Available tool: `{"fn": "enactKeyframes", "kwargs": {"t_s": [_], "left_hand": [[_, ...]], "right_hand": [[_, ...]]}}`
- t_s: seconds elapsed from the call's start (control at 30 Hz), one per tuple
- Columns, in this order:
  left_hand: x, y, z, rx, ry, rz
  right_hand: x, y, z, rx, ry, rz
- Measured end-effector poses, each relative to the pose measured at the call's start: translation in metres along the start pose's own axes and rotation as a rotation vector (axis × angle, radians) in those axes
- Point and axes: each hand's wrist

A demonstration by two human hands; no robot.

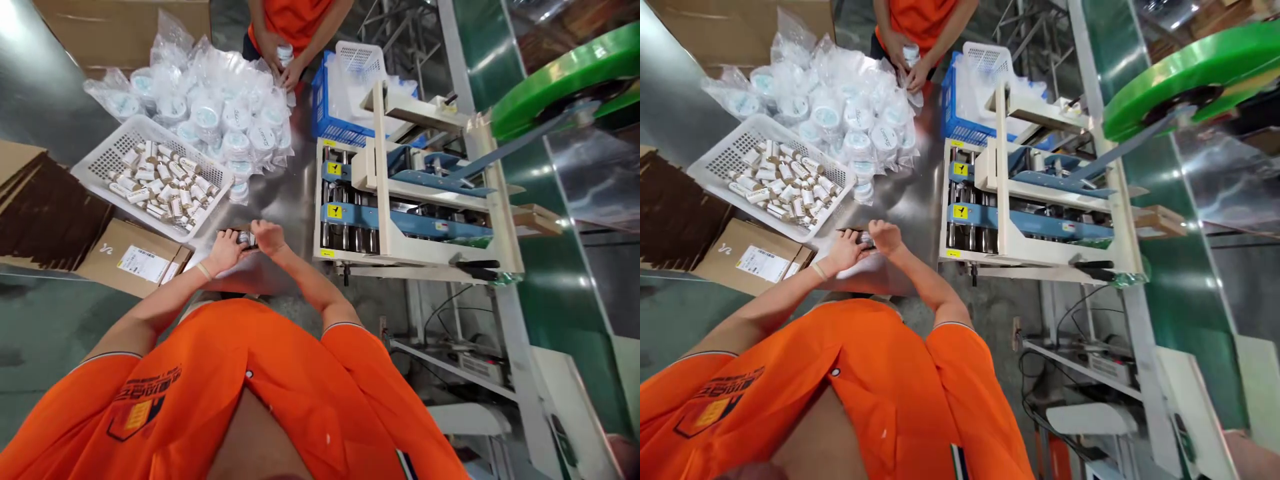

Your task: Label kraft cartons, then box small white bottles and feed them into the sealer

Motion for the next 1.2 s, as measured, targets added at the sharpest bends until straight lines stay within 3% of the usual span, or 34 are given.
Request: {"fn": "enactKeyframes", "kwargs": {"t_s": [0.07, 0.1, 0.2, 0.33, 0.47, 0.53, 0.63, 0.73, 0.8, 0.9, 0.97, 1.1, 1.2], "left_hand": [[0.001, 0.002, 0.000, -0.001, 0.002, 0.007], [0.002, 0.004, -0.001, -0.006, 0.006, 0.013], [0.006, 0.005, -0.005, -0.010, 0.040, 0.041], [0.015, -0.017, 0.001, 0.066, 0.163, 0.275], [0.027, -0.051, 0.016, -0.241, 0.395, 0.563], [0.035, -0.058, 0.015, -0.319, 0.316, 0.720], [0.045, -0.053, -0.002, -0.368, 0.179, 0.924], [0.049, -0.054, -0.017, -0.430, 0.162, 0.991], [0.044, -0.069, -0.020, -0.357, 0.089, 1.007], [0.025, -0.097, -0.019, -0.180, -0.062, 0.917], [0.012, -0.096, -0.019, -0.109, -0.121, 0.706], [0.011, -0.044, -0.014, -0.165, -0.030, 0.038], [0.025, -0.015, -0.016, -0.198, 0.044, -0.149]], "right_hand": [[-0.001, 0.022, 0.012, 0.159, 0.124, -0.170], [0.000, 0.030, 0.015, 0.195, 0.117, -0.284], [0.013, 0.032, 0.007, 0.100, -0.047, -0.531], [0.024, 0.017, -0.005, -0.057, -0.113, -0.562], [0.022, 0.026, 0.009, -0.213, -0.195, -0.518], [0.024, 0.031, 0.016, -0.277, -0.252, -0.473], [0.028, 0.026, 0.016, -0.236, -0.265, -0.402], [0.026, 0.017, 0.005, -0.099, -0.088, -0.270], [0.021, 0.016, -0.004, -0.093, 0.076, -0.182], [0.018, 0.020, -0.008, -0.273, 0.074, -0.124], [0.023, 0.021, -0.003, -0.317, 0.014, -0.131], [0.023, 0.021, 0.028, -0.201, 0.020, -0.184], [-0.027, 0.061, 0.072, 0.001, 0.181, -0.241]]}}
Point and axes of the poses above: each hand's wrist, its own z-axis away from the middle knuckle, its own x-axis out of the palm, y = z × x, and after that the axes turned 9 degrees about -z, right-handed
